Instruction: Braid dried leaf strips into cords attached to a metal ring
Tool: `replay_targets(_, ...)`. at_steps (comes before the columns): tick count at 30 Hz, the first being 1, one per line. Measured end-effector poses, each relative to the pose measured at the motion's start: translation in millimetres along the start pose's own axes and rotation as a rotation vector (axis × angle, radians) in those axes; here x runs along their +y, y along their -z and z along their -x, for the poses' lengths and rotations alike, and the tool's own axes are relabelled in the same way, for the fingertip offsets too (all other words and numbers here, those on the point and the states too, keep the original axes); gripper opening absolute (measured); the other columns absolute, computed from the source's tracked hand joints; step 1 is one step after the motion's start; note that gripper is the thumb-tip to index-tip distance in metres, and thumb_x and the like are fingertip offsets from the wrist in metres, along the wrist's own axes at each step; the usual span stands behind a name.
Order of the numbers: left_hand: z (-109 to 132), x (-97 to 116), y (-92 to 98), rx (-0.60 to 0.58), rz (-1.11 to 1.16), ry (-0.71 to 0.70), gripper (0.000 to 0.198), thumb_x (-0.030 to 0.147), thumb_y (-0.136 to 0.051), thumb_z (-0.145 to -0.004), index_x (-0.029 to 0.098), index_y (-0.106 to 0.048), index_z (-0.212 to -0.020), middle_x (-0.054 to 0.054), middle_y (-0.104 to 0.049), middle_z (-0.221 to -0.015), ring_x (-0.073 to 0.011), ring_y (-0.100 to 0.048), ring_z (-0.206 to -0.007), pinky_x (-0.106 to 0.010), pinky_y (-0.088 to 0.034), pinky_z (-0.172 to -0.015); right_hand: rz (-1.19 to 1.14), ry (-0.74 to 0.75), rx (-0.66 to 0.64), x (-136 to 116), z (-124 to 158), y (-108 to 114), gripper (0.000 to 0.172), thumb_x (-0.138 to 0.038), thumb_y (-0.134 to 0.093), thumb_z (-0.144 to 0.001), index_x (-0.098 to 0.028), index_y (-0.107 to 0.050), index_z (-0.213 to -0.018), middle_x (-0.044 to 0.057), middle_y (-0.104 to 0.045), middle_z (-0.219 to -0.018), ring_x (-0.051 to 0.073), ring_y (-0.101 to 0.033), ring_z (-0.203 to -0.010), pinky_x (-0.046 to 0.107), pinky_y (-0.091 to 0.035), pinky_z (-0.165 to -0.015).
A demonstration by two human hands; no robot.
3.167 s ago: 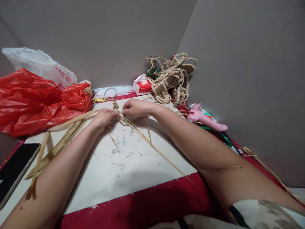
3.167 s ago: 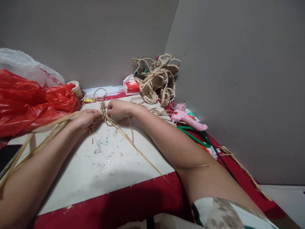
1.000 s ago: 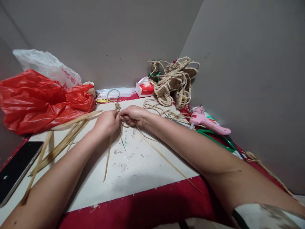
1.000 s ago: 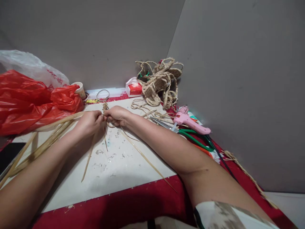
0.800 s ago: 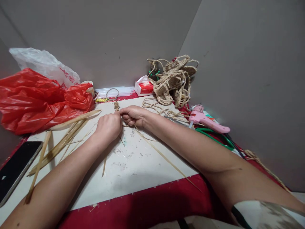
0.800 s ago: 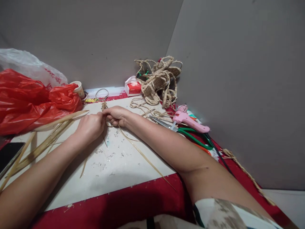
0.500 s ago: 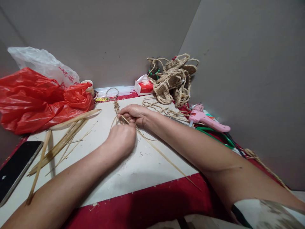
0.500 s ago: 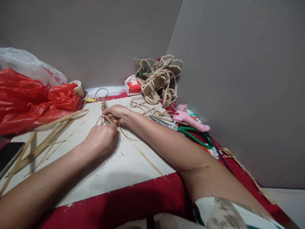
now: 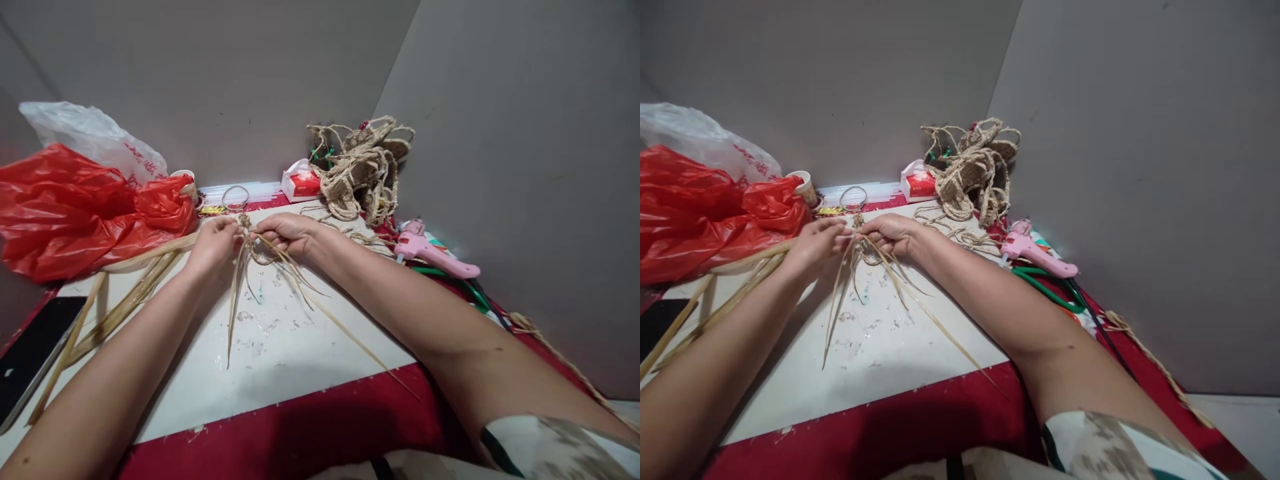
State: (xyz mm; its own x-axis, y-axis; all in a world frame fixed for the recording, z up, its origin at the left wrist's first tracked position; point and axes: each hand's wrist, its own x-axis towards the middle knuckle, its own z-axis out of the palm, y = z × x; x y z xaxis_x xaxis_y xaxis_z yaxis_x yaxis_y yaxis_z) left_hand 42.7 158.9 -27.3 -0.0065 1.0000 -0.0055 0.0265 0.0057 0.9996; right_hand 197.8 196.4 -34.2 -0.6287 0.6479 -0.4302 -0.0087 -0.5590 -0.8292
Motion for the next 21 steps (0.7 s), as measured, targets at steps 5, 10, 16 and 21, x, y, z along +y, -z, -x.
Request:
replay_targets(5,-4,-5,0.1,-0.335,0.184,0.366,0.017,0.01,-0.045,-0.078,0.01,-0.054,-0.064,0.0,-0.046,-0.055,-0.0036,-0.036,-0.038,-0.015,-0.028,-0.036,0.057,0.005,-0.034,1,-1,1,0.024,-0.013,-0.039,-0.089,-0.011,-0.048,-0.068,-0.011,-0.022,-0.042,0.002,-0.009,-0.035,0.01,-0.012,-0.029)
replay_targets(10,-6,-2,7.4,-0.409,0.106,0.329,0.014,0.015,-0.053,-0.077,0.011,-0.055,-0.064,0.008,-0.025,-0.049,-0.0015,-0.02,-0.034,-0.013,-0.012,-0.032,0.165,0.058,0.001,0,2,2,0.018,-0.011,-0.045,-0.085,-0.011,-0.048,-0.067,-0.011,-0.024,-0.041,0.001,-0.012,-0.035,0.011,-0.013,-0.03)
replay_targets(16,-7,-4,9.6,-0.406,-0.059,0.262,0.023,0.015,-0.052,-0.078,0.013,-0.052,-0.056,0.007,-0.024,-0.045,-0.001,-0.017,-0.034,-0.017,-0.008,-0.034,0.349,0.075,-0.016,-2,11,1,0.014,-0.014,-0.053,-0.081,-0.009,-0.056,-0.067,-0.01,-0.026,-0.038,0.001,-0.016,-0.032,0.013,-0.013,-0.032)
replay_targets(21,-7,-6,7.8,-0.32,-0.118,0.243,0.022,0.015,-0.057,-0.074,0.012,-0.055,-0.053,0.007,-0.028,-0.04,-0.0013,-0.019,-0.032,-0.018,-0.009,-0.034,0.441,0.104,-0.01,-1,11,0,0.015,-0.018,-0.057,-0.08,-0.01,-0.058,-0.067,-0.01,-0.029,-0.037,0.002,-0.018,-0.03,0.015,-0.012,-0.032)
